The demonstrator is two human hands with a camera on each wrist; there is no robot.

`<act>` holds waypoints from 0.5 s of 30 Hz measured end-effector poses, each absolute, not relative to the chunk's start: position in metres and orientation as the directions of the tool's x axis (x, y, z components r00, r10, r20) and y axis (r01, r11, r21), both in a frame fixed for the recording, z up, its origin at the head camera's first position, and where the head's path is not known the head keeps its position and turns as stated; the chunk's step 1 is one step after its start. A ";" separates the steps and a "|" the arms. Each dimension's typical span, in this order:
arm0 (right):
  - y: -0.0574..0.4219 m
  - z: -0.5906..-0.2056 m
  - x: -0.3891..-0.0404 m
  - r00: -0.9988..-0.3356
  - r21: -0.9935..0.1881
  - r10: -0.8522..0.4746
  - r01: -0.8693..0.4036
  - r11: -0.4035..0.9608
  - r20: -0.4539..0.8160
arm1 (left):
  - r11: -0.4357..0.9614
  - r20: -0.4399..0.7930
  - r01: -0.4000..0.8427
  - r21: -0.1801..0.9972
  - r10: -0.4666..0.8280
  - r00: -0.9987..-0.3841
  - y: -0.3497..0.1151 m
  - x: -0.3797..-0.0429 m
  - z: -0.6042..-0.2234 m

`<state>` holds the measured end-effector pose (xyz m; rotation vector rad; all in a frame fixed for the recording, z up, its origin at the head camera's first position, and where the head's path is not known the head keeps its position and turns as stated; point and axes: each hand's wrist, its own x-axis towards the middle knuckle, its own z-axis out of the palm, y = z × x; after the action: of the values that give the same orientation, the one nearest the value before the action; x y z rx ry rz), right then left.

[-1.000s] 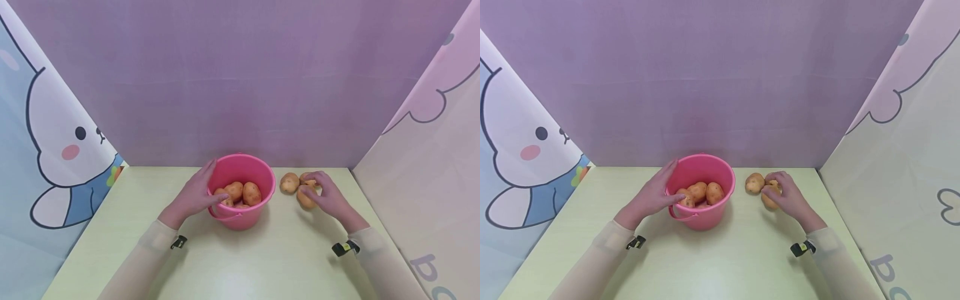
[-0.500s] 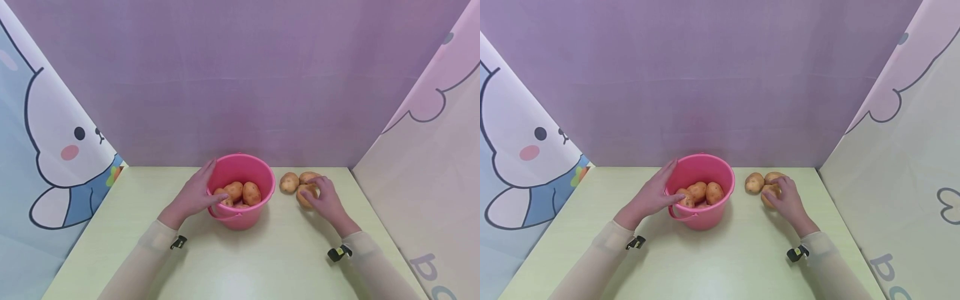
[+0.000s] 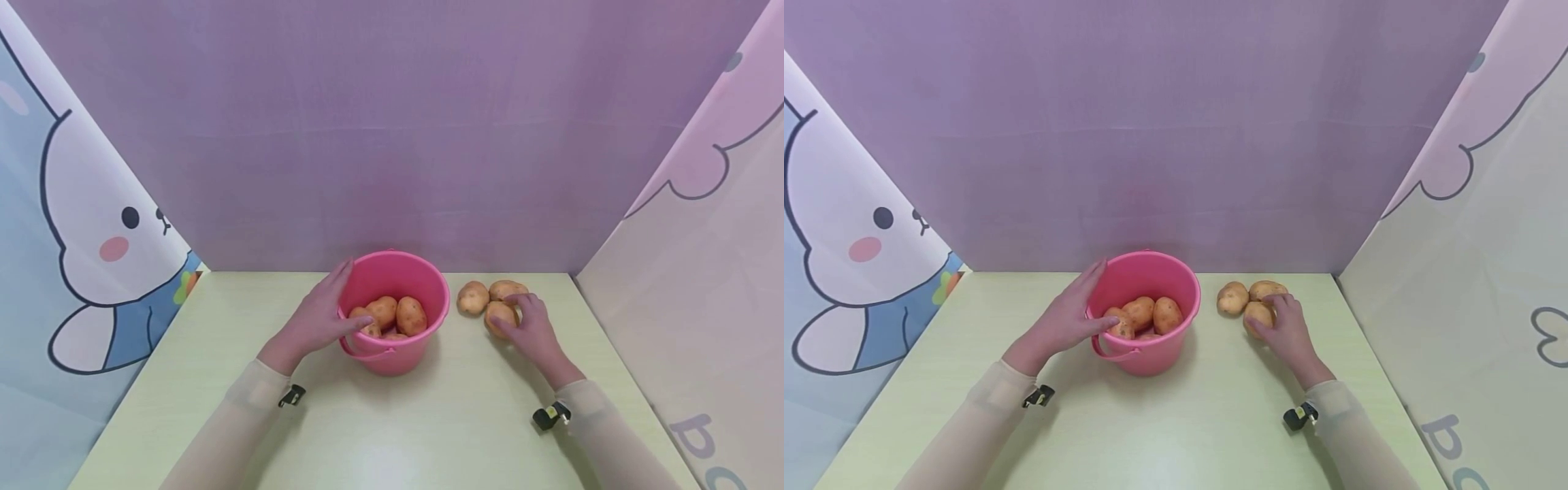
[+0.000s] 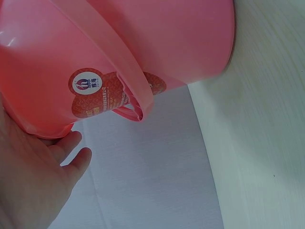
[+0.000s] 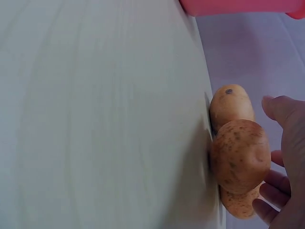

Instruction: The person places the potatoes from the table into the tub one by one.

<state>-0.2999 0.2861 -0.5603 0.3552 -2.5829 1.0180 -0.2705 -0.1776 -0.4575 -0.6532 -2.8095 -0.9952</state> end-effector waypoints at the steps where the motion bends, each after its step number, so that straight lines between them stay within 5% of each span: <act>1: 0.286 -0.562 -0.300 -0.915 -0.612 -0.104 -0.342 0.713 0.391 | 0.696 0.220 0.420 0.583 0.362 -0.906 -0.178 -0.271 -0.458; 15: 0.284 -0.570 -0.300 -0.953 -0.649 -0.083 -0.261 0.715 0.291 | 0.694 0.224 0.417 0.587 0.356 -0.907 -0.177 -0.269 -0.457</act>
<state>-0.3004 0.2843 -0.5704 0.2729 -2.6799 1.0686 -0.2692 -0.1768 -0.4571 -0.6422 -2.8053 -1.0076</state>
